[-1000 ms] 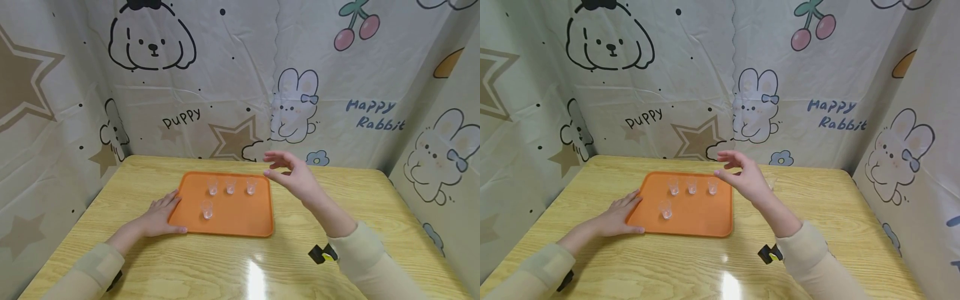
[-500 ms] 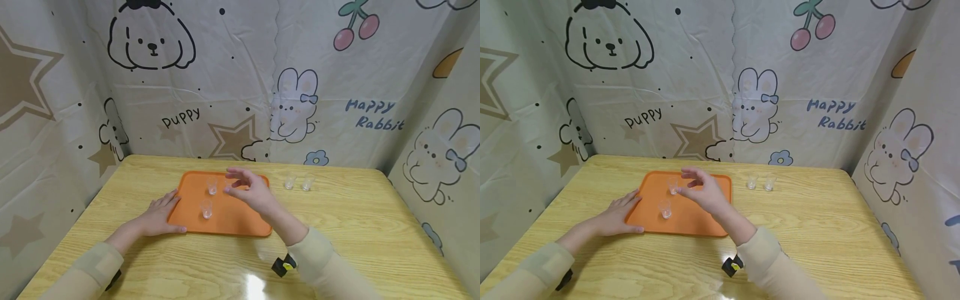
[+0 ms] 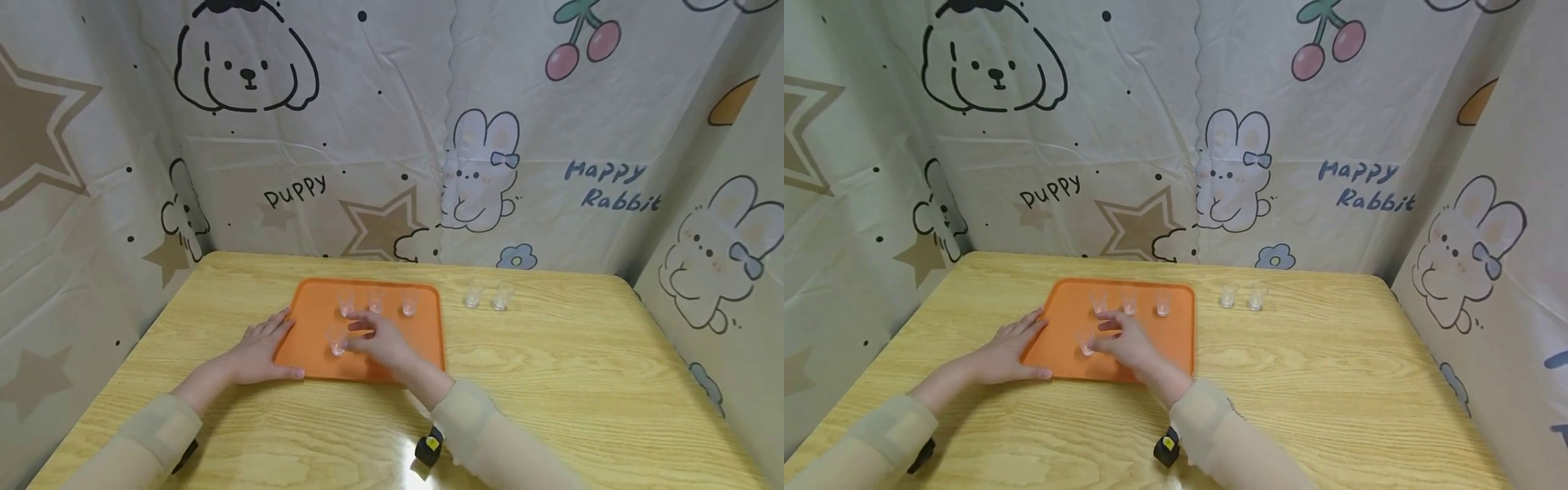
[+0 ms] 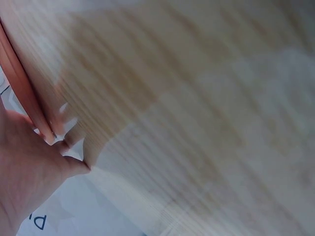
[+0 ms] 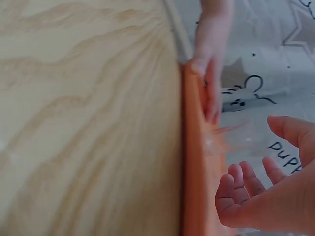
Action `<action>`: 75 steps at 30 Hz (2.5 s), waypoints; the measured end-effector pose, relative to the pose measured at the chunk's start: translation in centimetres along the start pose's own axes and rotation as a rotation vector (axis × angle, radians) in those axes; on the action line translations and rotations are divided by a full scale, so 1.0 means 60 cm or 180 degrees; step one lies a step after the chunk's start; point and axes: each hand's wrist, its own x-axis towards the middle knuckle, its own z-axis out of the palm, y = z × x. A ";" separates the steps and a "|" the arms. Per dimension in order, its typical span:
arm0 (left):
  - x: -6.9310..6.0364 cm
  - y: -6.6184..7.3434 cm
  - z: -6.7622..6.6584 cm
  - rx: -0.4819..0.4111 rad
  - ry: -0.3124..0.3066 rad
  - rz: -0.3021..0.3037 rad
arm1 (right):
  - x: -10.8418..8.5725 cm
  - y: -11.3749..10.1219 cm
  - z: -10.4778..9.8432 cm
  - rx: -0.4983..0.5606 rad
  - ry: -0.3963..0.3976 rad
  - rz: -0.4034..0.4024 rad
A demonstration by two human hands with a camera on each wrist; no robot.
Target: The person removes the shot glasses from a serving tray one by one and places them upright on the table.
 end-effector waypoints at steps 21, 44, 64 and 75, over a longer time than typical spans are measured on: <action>0.005 0.001 0.005 -0.0019 -0.0015 0.0029 | 0.025 0.024 0.028 -0.0110 0.0151 -0.0070; 0.001 -0.004 0.003 -0.0041 -0.0013 0.0000 | -0.020 -0.047 -0.079 -0.0585 -0.0287 -0.0206; 0.002 -0.004 0.003 -0.0034 -0.0003 0.0004 | -0.096 -0.147 -0.242 -0.1508 -0.0066 -0.0352; 0.003 -0.006 0.005 -0.0013 -0.0014 0.0008 | -0.132 -0.158 -0.339 -0.1844 0.0532 -0.0270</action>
